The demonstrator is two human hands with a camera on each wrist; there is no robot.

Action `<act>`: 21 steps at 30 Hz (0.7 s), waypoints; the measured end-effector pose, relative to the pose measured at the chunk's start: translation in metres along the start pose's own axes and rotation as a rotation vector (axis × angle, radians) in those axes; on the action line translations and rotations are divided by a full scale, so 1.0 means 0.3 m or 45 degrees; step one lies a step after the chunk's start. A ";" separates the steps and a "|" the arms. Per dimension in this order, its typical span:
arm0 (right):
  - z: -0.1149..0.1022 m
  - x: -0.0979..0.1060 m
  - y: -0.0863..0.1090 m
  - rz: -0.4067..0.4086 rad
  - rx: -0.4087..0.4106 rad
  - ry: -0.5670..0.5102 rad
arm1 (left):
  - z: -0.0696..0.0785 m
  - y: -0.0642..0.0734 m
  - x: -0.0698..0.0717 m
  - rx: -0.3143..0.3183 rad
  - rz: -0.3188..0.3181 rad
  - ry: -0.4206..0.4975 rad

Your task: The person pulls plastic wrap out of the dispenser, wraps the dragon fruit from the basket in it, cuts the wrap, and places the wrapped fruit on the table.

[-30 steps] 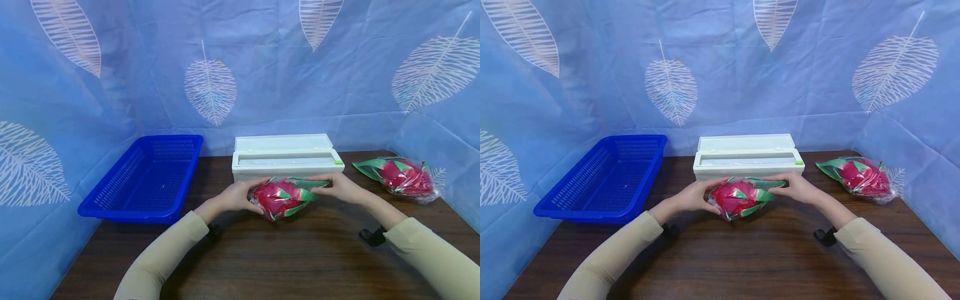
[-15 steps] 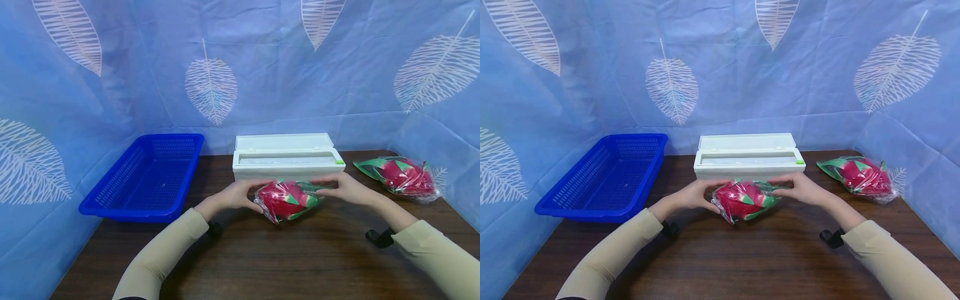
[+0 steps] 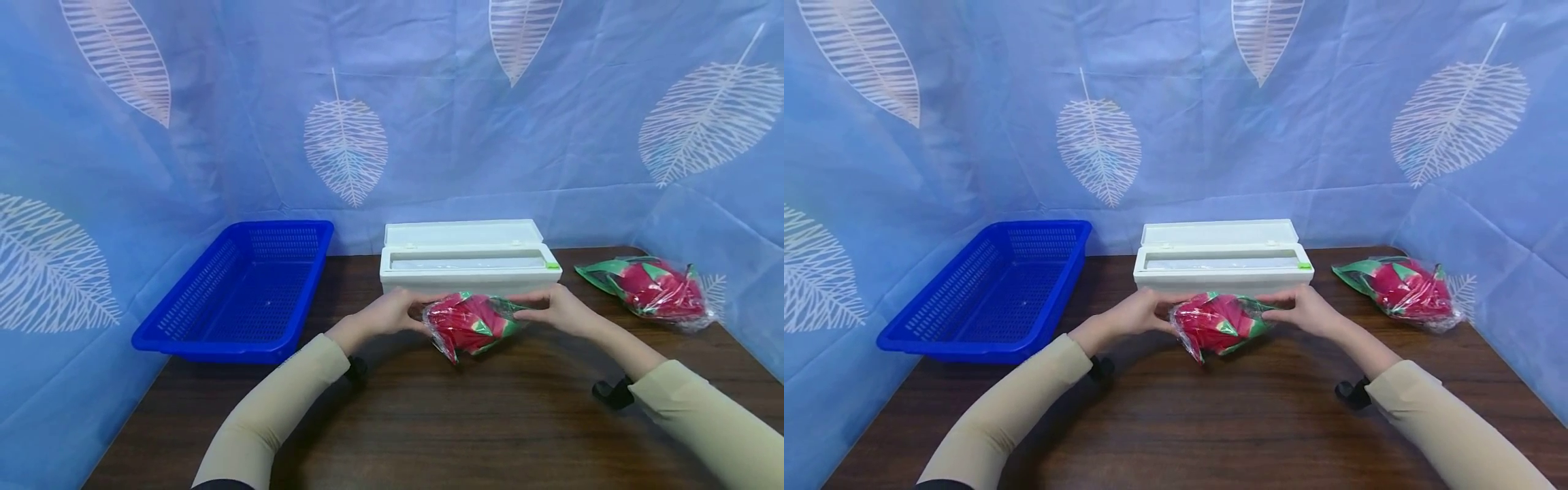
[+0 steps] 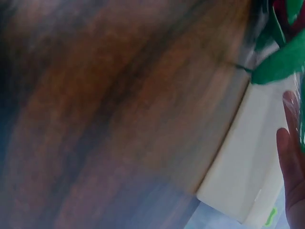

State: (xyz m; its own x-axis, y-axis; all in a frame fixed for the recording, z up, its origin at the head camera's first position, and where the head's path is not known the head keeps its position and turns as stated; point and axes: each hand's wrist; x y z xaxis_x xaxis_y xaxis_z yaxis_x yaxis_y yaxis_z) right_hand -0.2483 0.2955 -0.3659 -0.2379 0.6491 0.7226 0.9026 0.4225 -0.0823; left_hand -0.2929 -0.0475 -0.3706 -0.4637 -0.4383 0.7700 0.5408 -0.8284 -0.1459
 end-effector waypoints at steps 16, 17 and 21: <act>-0.014 0.010 0.029 -0.040 -0.008 0.024 | 0.025 0.010 -0.020 0.090 -0.011 0.064; -0.013 0.012 0.031 -0.048 -0.002 0.012 | 0.027 0.009 -0.023 0.087 -0.014 0.040; -0.006 0.019 0.032 -0.101 0.002 -0.002 | 0.032 0.004 -0.036 0.072 -0.045 0.003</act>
State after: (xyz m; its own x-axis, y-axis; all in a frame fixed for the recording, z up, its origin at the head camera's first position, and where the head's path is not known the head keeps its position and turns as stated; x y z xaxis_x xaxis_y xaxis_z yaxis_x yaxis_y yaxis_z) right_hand -0.2403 0.3020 -0.3614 -0.3090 0.6149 0.7255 0.8805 0.4734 -0.0262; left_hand -0.2805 -0.0405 -0.3732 -0.4848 -0.4101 0.7725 0.5630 -0.8222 -0.0832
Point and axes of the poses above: each hand's wrist, its own y-axis away from the middle knuckle, its own x-axis out of the back of the hand, z = x × y, and after that the axes turned 1 degree about -x, right-handed
